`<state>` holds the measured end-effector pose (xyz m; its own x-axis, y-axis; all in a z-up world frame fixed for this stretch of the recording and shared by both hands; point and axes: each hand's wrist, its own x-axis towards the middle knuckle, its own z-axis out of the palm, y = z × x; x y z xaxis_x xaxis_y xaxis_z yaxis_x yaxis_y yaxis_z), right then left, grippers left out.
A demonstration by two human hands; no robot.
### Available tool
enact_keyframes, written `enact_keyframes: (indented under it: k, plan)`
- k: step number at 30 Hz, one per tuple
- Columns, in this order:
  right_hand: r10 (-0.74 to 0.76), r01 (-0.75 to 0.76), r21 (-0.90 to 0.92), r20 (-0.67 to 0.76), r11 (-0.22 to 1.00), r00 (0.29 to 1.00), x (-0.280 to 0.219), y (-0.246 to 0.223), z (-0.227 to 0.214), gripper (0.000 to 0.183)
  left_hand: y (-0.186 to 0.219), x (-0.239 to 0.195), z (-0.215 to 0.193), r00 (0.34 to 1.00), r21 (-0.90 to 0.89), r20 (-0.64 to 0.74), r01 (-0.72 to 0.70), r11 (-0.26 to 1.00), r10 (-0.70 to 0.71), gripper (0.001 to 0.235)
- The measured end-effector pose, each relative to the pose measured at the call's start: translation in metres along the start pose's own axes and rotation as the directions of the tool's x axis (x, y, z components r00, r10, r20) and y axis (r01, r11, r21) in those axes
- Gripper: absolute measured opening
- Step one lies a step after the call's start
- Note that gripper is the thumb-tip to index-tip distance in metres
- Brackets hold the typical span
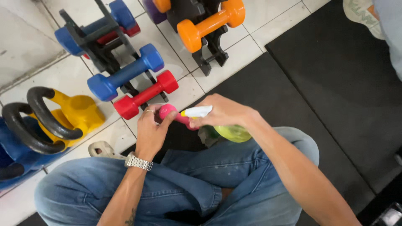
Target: The person sits on the floor and cleans a pink dumbbell using a spray bottle and a green cloth. They wipe the dumbbell thoroughly, spray it with cleaning solution, and then place it back on the rack.
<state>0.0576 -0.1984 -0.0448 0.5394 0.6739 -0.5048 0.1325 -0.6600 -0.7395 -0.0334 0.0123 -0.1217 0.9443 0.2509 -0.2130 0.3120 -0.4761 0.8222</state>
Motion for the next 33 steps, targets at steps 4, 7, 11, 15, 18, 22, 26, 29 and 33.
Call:
enact_keyframes:
  k: [4, 7, 11, 15, 18, 22, 26, 29, 33]
  plan:
    - [0.033, -0.033, -0.038, 0.005, 0.999, 0.999, 0.011, 0.020, 0.005, 0.037, 0.006, 0.000, 0.000, 0.999, 0.021, 0.010, 0.035, 0.999, -0.035, 0.052]
    - [0.095, -0.086, -0.171, 0.044, 0.982, 0.995, 0.016, 0.024, 0.010, 0.030, 0.010, 0.001, 0.000, 0.999, 0.064, 0.030, 0.023, 0.998, -0.025, 0.055]
    - [0.089, -0.079, -0.171, 0.051, 0.982, 0.995, 0.023, 0.040, 0.007, 0.034, 0.012, 0.002, 0.000, 1.000, 0.059, 0.026, 0.016, 0.998, -0.017, 0.056]
    - [0.115, -0.110, -0.156, 0.029, 0.982, 0.993, 0.023, 0.042, 0.010, 0.031, 0.010, 0.001, 0.000, 0.999, 0.047, 0.024, 0.026, 0.999, -0.027, 0.054]
    - [0.166, -0.172, -0.258, -0.044, 0.951, 0.985, 0.017, 0.039, 0.008, 0.029, 0.010, -0.001, 0.000, 1.000, 0.056, 0.019, -0.001, 0.998, 0.000, 0.055]
    - [0.174, -0.197, -0.302, -0.101, 0.933, 0.979, 0.021, 0.050, -0.003, 0.029, 0.011, 0.001, -0.001, 1.000, 0.039, 0.023, -0.015, 0.999, 0.014, 0.056]
    - [0.123, -0.125, -0.076, -0.025, 0.989, 0.992, 0.010, 0.045, -0.003, 0.030, 0.006, -0.002, -0.002, 0.999, 0.030, 0.032, -0.031, 0.999, 0.030, 0.055]
    - [0.078, -0.076, 0.064, -0.026, 0.995, 0.997, 0.003, 0.026, -0.007, 0.034, 0.004, -0.001, -0.001, 0.999, 0.023, 0.033, -0.030, 0.999, 0.030, 0.056]
    - [0.039, -0.032, 0.128, -0.055, 0.991, 0.998, 0.023, 0.063, 0.005, 0.037, 0.001, -0.001, -0.001, 0.998, 0.026, 0.039, -0.044, 0.999, 0.043, 0.054]
